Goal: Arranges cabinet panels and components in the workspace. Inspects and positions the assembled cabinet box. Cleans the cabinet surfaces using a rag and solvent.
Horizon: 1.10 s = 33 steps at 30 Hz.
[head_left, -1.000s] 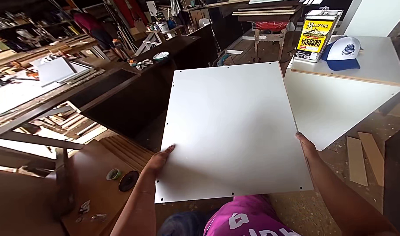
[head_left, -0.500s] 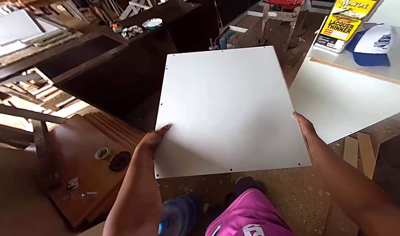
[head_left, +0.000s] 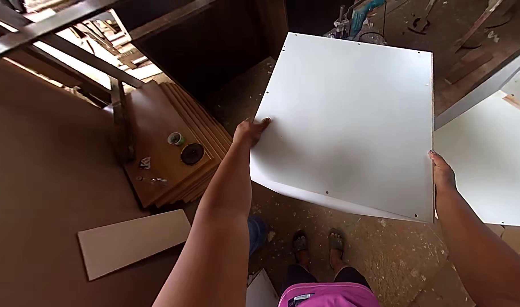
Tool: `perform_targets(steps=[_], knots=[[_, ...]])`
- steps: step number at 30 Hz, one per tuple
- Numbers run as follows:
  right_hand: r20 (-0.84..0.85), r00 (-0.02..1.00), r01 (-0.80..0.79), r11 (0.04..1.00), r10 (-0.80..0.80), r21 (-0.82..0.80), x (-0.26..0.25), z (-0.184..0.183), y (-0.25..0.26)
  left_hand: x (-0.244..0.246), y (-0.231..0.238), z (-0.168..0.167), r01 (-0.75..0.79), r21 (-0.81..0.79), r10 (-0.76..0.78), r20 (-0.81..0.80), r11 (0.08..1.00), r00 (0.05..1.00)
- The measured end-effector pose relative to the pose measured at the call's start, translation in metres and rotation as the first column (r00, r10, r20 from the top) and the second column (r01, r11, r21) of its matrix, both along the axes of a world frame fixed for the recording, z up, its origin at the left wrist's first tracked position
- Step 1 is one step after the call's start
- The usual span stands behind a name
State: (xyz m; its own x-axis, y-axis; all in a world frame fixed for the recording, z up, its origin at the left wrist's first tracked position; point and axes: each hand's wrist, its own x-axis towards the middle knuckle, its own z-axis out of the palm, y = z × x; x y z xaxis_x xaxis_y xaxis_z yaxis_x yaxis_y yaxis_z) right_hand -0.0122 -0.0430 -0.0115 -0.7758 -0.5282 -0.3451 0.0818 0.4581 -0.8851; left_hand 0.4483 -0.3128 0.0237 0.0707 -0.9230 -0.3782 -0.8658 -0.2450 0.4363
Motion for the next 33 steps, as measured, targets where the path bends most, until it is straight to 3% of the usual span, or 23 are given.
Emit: perform_targets(steps=[4, 6, 8, 9, 11, 14, 16, 18, 21, 23, 24, 25, 26, 28, 29, 31, 33], knots=[[0.016, 0.998, -0.061, 0.992, 0.063, -0.108, 0.001, 0.001, 0.003, -0.033, 0.052, 0.002, 0.152, -0.165, -0.105, 0.261, 0.975, 0.960], [0.006, 0.995, -0.102, 0.985, 0.104, -0.140, 0.003, 0.004, 0.005, -0.084, 0.113, -0.005, 0.278, -0.211, -0.205, 0.310, 0.937, 0.928], [0.004, 0.991, -0.130, 0.981, 0.132, -0.146, 0.005, 0.007, 0.008, -0.156, 0.193, -0.016, 0.425, -0.227, -0.368, 0.255, 0.876, 0.894], [-0.003, 0.990, -0.138, 0.981, 0.139, -0.134, 0.006, 0.010, 0.008, -0.194, 0.233, -0.020, 0.537, -0.197, -0.506, 0.189, 0.820, 0.842], [-0.008, 0.987, -0.159, 0.979, 0.159, -0.129, 0.000, 0.007, 0.010, -0.261, 0.308, -0.020, 0.769, -0.169, -0.772, 0.058, 0.617, 0.633], [0.105, 0.971, -0.192, 0.964, 0.214, -0.187, -0.018, -0.006, 0.011, -0.313, 0.358, -0.022, 0.917, -0.282, -0.953, 0.026, 0.282, 0.301], [0.161, 0.956, -0.219, 0.962, 0.245, -0.164, -0.033, -0.012, 0.009, -0.309, 0.351, -0.030, 0.897, -0.352, -0.953, 0.045, 0.266, 0.300], [0.177, 0.950, -0.239, 0.963, 0.258, -0.123, -0.041, -0.015, 0.010, -0.275, 0.333, -0.033, 0.854, -0.344, -0.901, 0.050, 0.389, 0.431], [0.181, 0.950, -0.235, 0.965, 0.254, -0.119, -0.040, -0.012, 0.008, -0.169, 0.289, -0.040, 0.695, -0.350, -0.723, 0.068, 0.628, 0.688], [0.180, 0.950, -0.235, 0.962, 0.257, -0.138, -0.037, -0.012, 0.009, -0.055, 0.259, -0.049, 0.419, -0.389, -0.402, 0.128, 0.821, 0.906], [0.176, 0.951, -0.231, 0.962, 0.255, -0.145, -0.037, -0.012, 0.010, 0.015, 0.247, -0.046, 0.206, -0.356, -0.149, 0.181, 0.911, 0.972], [0.171, 0.951, -0.234, 0.961, 0.258, -0.148, -0.036, -0.011, 0.011, 0.088, 0.239, -0.035, -0.056, -0.285, 0.120, 0.212, 0.957, 0.970], [0.161, 0.951, -0.240, 0.960, 0.262, -0.144, -0.035, -0.010, 0.012, 0.161, 0.241, -0.020, -0.316, -0.235, 0.365, 0.203, 0.919, 0.909], [0.148, 0.952, -0.248, 0.960, 0.267, -0.134, -0.029, -0.006, 0.012, 0.278, 0.280, 0.017, -0.663, -0.202, 0.691, 0.131, 0.720, 0.711], [0.143, 0.955, -0.242, 0.961, 0.260, -0.132, -0.025, -0.005, 0.012, 0.316, 0.308, 0.033, -0.752, -0.182, 0.773, 0.091, 0.633, 0.628], [0.116, 0.966, -0.215, 0.969, 0.229, -0.122, -0.018, 0.000, 0.012, 0.355, 0.364, 0.044, -0.816, -0.127, 0.825, 0.068, 0.564, 0.560], [0.029, 0.980, -0.196, 0.978, 0.198, -0.065, -0.013, 0.003, 0.012, 0.359, 0.419, 0.024, -0.877, -0.008, 0.877, 0.004, 0.481, 0.481]])
